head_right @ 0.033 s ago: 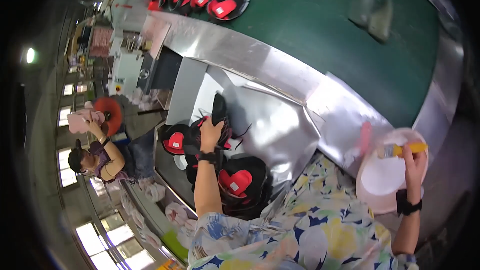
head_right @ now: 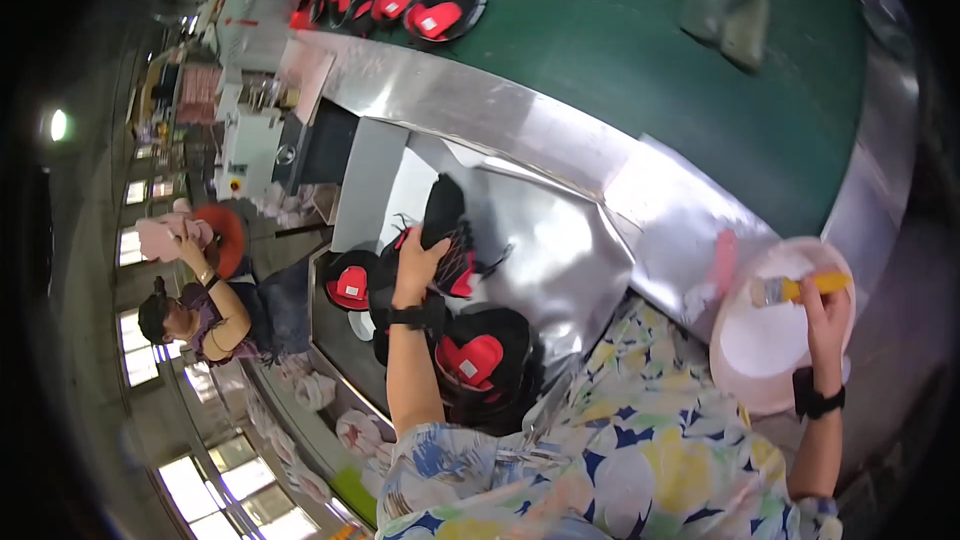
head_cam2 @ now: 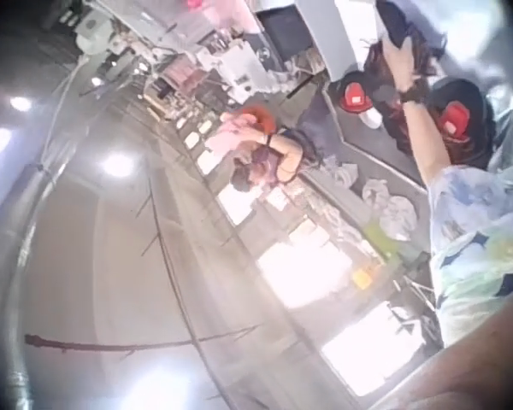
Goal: Applying white adhesive to the interior and edges of black shoe uppers using a brush.
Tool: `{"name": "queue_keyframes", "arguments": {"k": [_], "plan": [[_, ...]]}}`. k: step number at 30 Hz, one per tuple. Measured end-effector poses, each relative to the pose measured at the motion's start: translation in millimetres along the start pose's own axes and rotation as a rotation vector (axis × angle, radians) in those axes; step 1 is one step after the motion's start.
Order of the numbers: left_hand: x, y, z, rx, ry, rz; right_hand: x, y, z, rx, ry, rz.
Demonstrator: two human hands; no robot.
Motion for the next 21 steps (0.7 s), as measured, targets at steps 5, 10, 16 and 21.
{"name": "queue_keyframes", "arguments": {"k": [5, 10, 16, 21], "plan": [[127, -54, 110, -0.173, -1.171, -0.552, -8, -42, 30, 0.028, 0.073, 0.019], [164, -72, 71, 0.222, 0.085, 0.183, -22, -64, 66, 0.053, 0.121, 0.098], [214, -151, 183, 0.883, 0.455, -0.496, -2, -46, 82, 0.042, 0.018, 0.234], [237, -126, 210, 1.084, 0.666, -0.450, 65, -43, 50, -0.142, -0.112, -0.065]]}}
Point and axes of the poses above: each hand's wrist, its own y-axis towards the middle knuckle, its own x-axis out of the palm, z = x × y, the point moved 9 cm from there along y, towards the middle knuckle, and after that the axes turned 4 degrees about x, right-handed, at the moved point
